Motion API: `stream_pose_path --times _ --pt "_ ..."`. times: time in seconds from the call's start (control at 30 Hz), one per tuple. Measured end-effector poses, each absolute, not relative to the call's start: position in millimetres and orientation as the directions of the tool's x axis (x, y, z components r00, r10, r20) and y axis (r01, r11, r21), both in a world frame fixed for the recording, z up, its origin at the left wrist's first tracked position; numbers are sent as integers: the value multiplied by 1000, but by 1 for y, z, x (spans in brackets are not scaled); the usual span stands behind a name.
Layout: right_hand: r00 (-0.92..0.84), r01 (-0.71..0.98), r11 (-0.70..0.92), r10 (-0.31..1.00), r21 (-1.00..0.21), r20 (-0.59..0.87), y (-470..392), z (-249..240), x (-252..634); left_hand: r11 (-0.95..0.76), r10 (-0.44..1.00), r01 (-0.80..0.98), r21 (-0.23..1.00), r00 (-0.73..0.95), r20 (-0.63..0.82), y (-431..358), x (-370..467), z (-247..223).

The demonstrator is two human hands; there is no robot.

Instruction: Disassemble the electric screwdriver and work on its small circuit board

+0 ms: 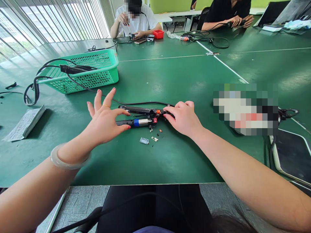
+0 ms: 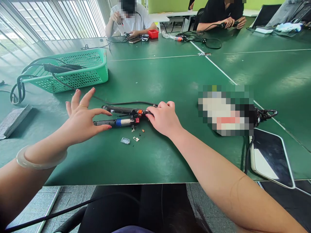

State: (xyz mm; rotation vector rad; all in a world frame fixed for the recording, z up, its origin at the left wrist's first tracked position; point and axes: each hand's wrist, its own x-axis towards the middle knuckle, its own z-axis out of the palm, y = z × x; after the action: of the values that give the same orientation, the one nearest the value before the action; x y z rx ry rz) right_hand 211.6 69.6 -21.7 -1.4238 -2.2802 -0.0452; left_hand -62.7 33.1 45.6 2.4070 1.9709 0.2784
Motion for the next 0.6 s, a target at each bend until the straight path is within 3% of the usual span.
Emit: stream_pose_path --times 0.23,0.6 --pt "-368 857 476 833 -197 414 69 -23 212 -237 968 971 26 234 87 27 -72 36" --pt "-368 856 472 843 -210 392 69 -23 213 -168 981 986 21 165 101 23 -90 45"
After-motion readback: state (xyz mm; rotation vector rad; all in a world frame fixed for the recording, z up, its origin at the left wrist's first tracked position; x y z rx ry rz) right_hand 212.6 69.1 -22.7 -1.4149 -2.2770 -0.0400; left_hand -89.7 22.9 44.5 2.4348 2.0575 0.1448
